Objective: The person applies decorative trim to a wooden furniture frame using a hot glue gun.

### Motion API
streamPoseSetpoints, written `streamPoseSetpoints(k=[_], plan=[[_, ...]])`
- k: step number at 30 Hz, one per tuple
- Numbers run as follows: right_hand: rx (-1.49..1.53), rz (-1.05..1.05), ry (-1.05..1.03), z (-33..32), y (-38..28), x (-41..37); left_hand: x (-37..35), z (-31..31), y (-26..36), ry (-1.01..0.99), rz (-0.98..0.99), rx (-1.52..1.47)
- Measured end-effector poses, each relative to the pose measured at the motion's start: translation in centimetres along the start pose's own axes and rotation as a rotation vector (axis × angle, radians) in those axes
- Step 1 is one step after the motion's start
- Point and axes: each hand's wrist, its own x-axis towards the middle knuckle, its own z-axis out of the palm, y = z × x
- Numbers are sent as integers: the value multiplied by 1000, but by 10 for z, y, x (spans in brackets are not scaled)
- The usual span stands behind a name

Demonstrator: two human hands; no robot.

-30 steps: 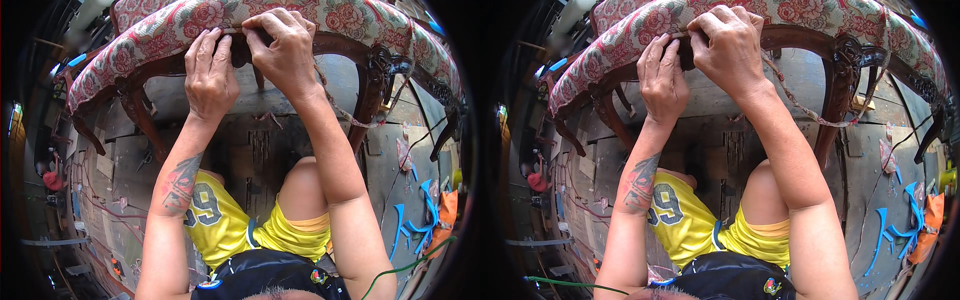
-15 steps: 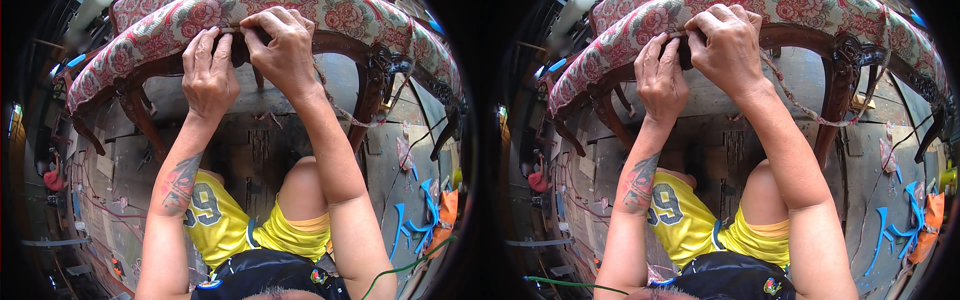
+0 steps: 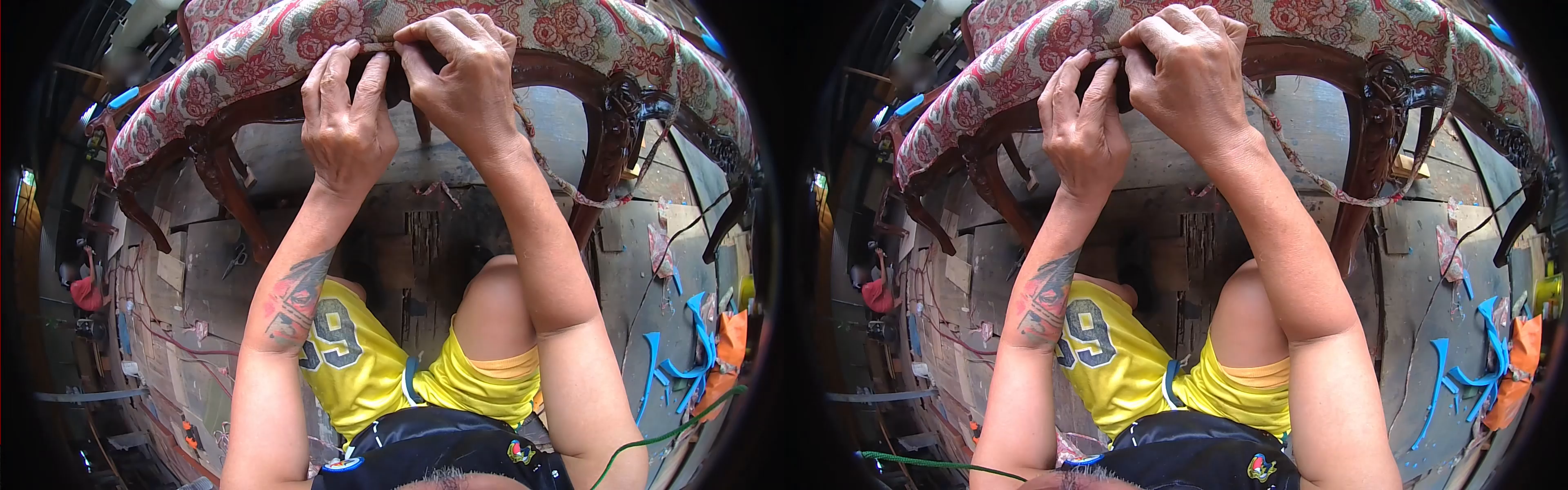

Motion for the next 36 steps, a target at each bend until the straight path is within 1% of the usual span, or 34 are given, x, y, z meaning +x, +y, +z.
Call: streamPoseSetpoints(k=[3,8,13,15,20,25,27,30,36], plan=[[-23,46,-46,-7,-9,4,0,-1,2,-4,-27,-4],[-13,55,-45,-6,-8,3,0,-1,4,-15,-42,-20],[-11,51,-36,-6,-6,2,-2,-1,-8,-5,29,-74],[2,20,-15,-2,-1,0,-3,-1,-7,-9,30,-66],[-8,52,-51,-8,-8,3,-3,-1,-7,-8,29,-47],[3,59,-53,-6,-7,3,-2,1,-2,1,-1,-25],[23,12,-7,-1,0,1,-1,0,1,0,-13,-17],[17,49,-36,-6,-7,3,-1,0,2,-3,-27,-8],[-19,60,-51,-7,-9,4,-2,-1,4,-9,-38,-33]])
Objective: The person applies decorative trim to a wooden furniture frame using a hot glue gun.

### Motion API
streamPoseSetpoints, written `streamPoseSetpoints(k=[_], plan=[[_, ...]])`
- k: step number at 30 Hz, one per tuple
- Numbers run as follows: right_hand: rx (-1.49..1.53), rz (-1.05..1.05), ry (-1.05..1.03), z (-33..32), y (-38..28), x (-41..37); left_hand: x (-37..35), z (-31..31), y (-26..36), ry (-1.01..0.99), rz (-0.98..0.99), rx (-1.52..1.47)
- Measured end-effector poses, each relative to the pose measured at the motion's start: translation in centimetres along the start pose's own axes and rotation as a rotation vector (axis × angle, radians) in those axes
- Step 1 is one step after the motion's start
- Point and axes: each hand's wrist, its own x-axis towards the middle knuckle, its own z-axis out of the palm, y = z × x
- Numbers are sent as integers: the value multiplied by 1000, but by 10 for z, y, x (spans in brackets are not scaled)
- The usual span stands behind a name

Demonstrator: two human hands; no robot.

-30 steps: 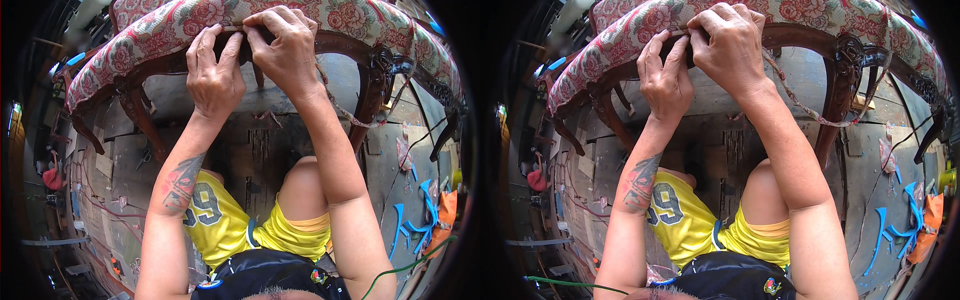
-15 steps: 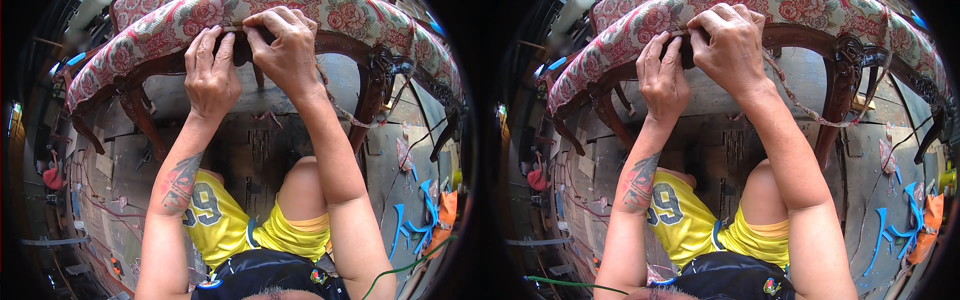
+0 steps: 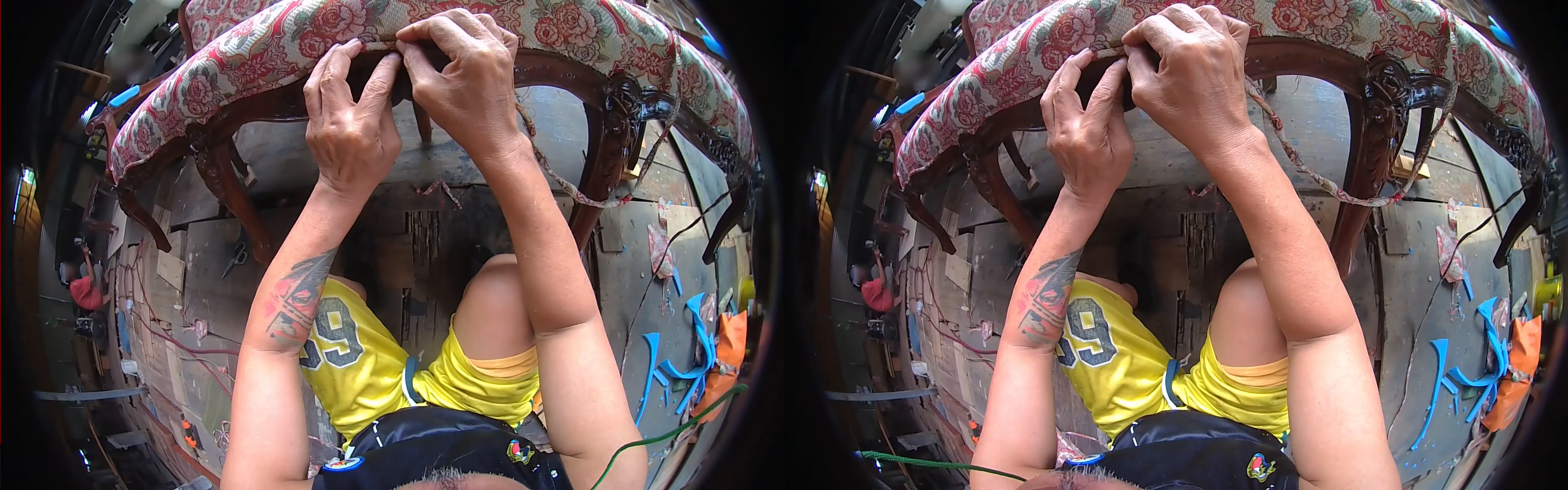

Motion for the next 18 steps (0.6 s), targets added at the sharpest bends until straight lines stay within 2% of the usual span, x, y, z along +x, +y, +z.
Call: streamPoseSetpoints(k=[10,13,15,18], plan=[[12,11,2,-1,-1,0,-1,1,-5,11,0,-51],[-4,-14,-14,2,7,-2,0,0,1,10,-19,-23],[-32,-120,34,11,20,-5,2,-4,2,-2,2,-28],[-41,-113,52,9,15,-5,1,-2,-5,25,19,-111]])
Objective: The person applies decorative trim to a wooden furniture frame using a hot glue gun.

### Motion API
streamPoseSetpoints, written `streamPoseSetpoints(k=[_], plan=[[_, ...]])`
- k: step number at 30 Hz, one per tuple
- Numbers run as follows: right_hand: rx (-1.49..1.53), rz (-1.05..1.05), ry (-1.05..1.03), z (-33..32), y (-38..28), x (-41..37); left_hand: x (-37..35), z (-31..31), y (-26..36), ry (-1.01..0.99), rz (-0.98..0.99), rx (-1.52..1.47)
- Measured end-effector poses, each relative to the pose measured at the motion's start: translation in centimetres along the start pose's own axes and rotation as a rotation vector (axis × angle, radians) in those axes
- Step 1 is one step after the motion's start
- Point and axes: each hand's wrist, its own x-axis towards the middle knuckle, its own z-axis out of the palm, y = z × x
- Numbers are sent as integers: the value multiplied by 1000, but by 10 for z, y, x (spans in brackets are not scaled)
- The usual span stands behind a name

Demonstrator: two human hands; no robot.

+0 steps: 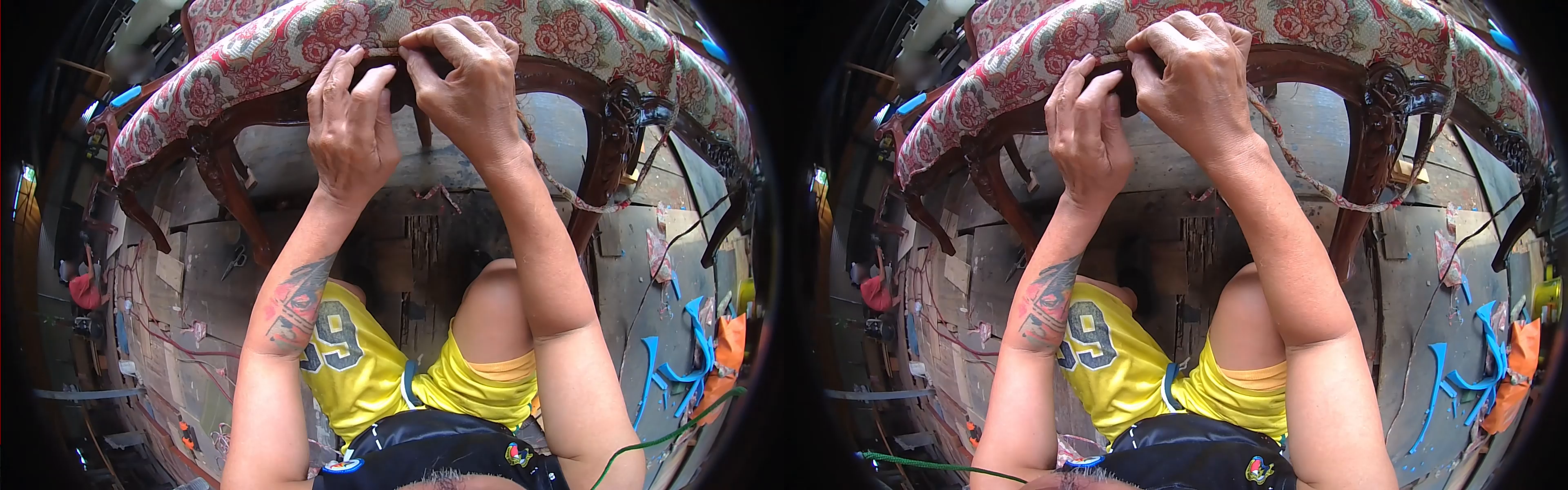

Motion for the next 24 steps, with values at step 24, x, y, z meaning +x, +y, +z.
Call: streamPoseSetpoints(k=[24], plan=[[-177,-156,-43,4,-1,-10,-2,-10,9,-71,29,89]])
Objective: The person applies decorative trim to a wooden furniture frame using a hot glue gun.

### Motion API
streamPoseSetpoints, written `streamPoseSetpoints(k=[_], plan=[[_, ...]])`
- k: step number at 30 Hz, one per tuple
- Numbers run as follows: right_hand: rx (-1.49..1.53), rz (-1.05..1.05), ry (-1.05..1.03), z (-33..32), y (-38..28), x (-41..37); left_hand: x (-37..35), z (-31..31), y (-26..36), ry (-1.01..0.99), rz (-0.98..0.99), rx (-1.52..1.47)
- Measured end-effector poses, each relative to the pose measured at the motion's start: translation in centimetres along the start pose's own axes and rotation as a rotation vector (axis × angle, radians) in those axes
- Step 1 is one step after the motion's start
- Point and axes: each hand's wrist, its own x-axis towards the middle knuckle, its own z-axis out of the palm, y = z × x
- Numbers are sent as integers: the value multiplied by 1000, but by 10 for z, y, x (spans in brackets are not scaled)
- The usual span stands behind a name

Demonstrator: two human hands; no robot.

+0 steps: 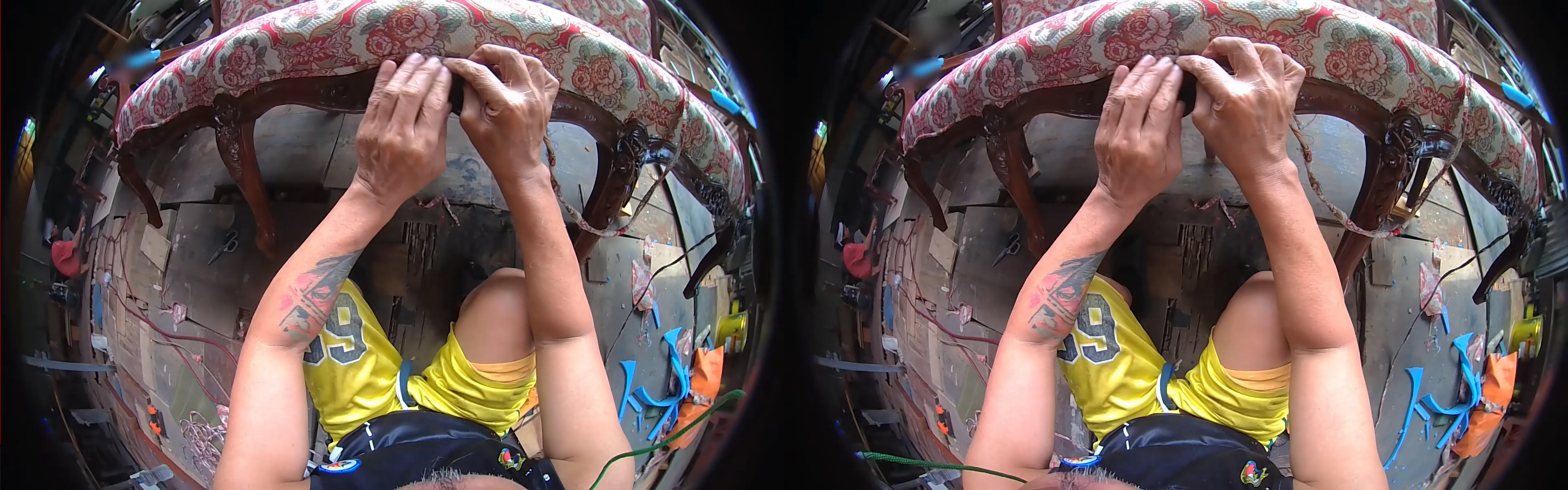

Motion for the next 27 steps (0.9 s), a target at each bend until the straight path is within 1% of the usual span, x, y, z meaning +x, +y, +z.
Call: streamPoseSetpoints(k=[1,3,4,6,11,13,14,16,19,20,22,23,26,27], plan=[[-20,9,-16,-1,0,1,2,-4,4,81,63,-81],[-4,-8,-20,-1,2,1,-7,-7,9,96,113,-275],[6,2,-21,0,3,0,-8,-10,10,100,108,-277],[8,17,-23,0,5,1,-12,-14,11,93,22,-454],[18,12,-31,-1,6,1,-21,-22,-1,51,56,-460],[16,13,-30,-1,6,1,-25,-29,-1,-139,56,-392],[18,26,-33,0,6,0,-23,-29,-2,-139,57,-393],[22,41,-37,-1,5,0,-18,-29,-4,37,86,-318],[35,59,-37,-2,5,2,-10,-19,-1,101,-136,-10],[47,58,-34,0,6,2,-10,-15,-1,101,-135,-13],[57,62,-30,0,4,2,-11,-10,-2,104,-316,52],[56,65,-29,0,3,3,-9,-6,-3,103,-313,47],[43,81,-47,-5,-1,5,2,7,-1,94,-418,-24],[39,94,-64,-6,-3,6,6,11,1,94,-420,-26]])
